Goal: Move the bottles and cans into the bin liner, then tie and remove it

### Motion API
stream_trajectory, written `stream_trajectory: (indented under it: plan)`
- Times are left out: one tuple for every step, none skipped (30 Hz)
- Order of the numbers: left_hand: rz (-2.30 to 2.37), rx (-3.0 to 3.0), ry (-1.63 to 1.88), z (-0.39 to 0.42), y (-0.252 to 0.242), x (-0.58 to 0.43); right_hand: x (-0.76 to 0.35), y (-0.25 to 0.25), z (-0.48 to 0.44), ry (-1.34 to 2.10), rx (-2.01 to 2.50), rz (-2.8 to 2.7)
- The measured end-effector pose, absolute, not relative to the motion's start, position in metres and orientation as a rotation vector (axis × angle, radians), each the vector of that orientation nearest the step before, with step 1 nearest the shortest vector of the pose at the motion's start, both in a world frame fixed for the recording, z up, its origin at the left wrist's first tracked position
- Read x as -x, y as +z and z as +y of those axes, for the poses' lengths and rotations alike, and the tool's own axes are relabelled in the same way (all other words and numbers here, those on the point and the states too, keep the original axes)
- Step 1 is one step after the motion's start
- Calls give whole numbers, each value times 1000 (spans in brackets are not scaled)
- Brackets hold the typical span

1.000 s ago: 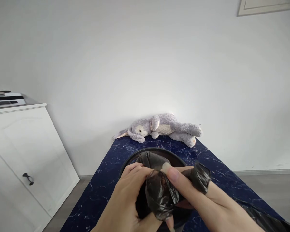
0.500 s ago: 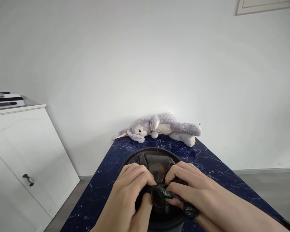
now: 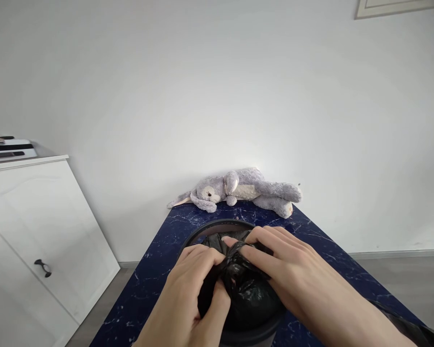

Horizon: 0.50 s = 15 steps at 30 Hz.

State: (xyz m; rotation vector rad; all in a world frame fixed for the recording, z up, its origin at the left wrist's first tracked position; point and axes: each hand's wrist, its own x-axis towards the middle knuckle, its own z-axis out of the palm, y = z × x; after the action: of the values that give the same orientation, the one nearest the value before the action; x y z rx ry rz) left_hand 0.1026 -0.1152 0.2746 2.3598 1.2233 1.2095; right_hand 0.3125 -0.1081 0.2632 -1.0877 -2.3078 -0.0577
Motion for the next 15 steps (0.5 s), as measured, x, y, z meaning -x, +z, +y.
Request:
stream_trajectory:
  plan:
    - [1231, -2354, 1205, -116, 275, -102, -311, 261, -107, -98, 1107, -2310]
    - [1234, -2349, 1195, -116, 275, -102, -310, 260, -105, -131, 1120, -2312]
    - [1236, -2344, 1185, -116, 275, -102, -309, 259, -104, -160, 1121, -2306]
    - [1240, -2338, 1181, -117, 275, -102, -308, 258, -103, -182, 1120, -2295]
    - [1253, -2328, 1181, -117, 276, -102, -307, 258, -103, -198, 1118, -2283]
    - [1270, -2319, 1176, -117, 276, -102, -306, 258, -103, -215, 1113, -2269]
    - [1283, -2315, 1164, -116, 277, -102, -305, 258, -103, -233, 1114, -2255]
    - [1286, -2321, 1139, -116, 277, -101, -304, 259, -103, -258, 1113, -2242]
    - [1275, -2336, 1107, -115, 277, -101, -302, 259, -103, -289, 1111, -2232]
    - [1250, -2360, 1072, -113, 277, -100, -300, 259, -103, -327, 1104, -2216]
    - [1216, -2390, 1036, -113, 277, -99, -298, 259, -103, -367, 1091, -2195]
    - [1181, -2416, 1007, -112, 276, -98, -296, 259, -102, -404, 1077, -2166]
    - [1157, -2431, 988, -112, 274, -96, -294, 259, -102, -430, 1063, -2138]
    - [1145, -2434, 980, -112, 271, -94, -293, 258, -102, -445, 1050, -2112]
    - [1143, -2424, 985, -113, 268, -92, -292, 258, -101, -447, 1037, -2090]
